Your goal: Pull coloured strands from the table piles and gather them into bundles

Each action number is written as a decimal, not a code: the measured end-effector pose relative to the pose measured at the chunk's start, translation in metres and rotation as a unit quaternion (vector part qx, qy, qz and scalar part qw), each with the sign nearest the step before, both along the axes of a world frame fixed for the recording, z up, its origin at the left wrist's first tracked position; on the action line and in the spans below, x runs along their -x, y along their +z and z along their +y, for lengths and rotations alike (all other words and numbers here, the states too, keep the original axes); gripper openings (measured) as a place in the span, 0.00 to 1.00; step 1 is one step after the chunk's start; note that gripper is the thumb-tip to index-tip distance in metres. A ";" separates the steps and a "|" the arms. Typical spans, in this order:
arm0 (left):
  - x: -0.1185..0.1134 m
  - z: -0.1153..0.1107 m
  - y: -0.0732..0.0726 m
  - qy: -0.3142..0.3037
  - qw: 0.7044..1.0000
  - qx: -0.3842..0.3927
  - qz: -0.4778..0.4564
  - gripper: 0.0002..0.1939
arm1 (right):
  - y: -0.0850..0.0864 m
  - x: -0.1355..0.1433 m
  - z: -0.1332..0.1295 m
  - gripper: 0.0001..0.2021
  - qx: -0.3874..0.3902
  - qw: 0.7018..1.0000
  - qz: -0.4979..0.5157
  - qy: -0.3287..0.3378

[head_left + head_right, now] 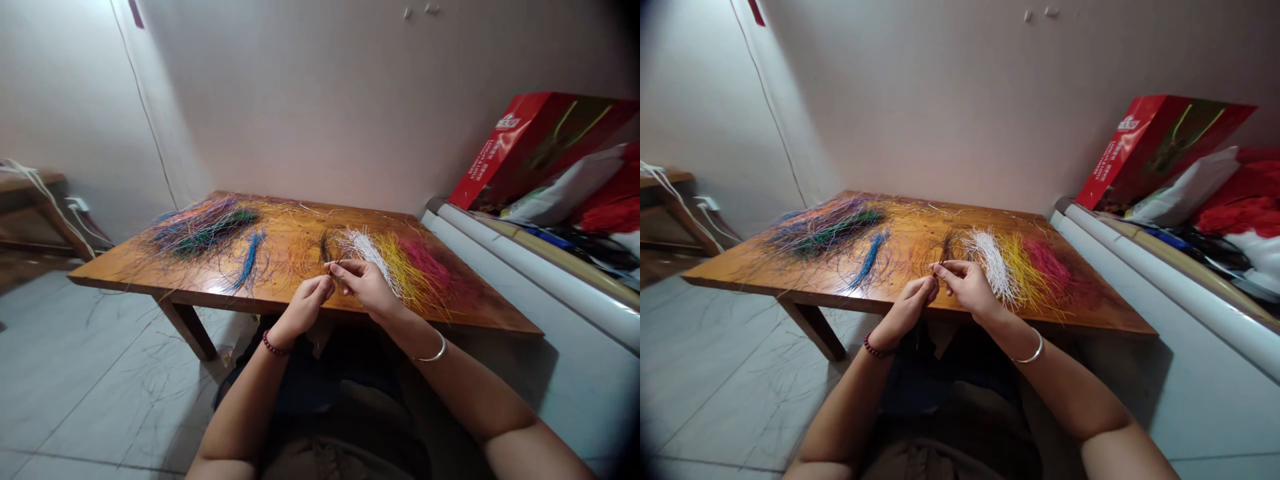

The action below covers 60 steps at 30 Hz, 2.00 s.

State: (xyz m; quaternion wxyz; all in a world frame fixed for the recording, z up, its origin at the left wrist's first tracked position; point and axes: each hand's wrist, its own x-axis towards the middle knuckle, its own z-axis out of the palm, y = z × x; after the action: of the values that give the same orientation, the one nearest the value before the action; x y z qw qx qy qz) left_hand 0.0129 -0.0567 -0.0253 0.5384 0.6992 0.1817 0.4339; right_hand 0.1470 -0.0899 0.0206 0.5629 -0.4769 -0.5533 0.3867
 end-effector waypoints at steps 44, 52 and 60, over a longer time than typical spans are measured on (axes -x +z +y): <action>-0.003 -0.006 -0.002 0.339 0.798 -0.303 0.396 0.21 | 0.000 -0.018 -0.014 0.09 -0.205 0.784 -0.542 -0.224; -0.003 -0.006 -0.002 0.335 0.791 -0.308 0.410 0.21 | 0.006 -0.022 -0.015 0.14 -0.225 0.774 -0.535 -0.253; -0.002 -0.005 -0.002 0.329 0.796 -0.304 0.407 0.19 | 0.003 -0.023 -0.013 0.11 -0.198 0.778 -0.547 -0.238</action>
State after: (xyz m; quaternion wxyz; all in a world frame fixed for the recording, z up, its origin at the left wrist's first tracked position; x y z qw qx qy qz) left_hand 0.0146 -0.0619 -0.0272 -0.0010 0.8368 0.4623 0.2932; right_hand 0.1696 -0.1031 0.0236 0.3215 -0.6024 -0.7015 -0.2039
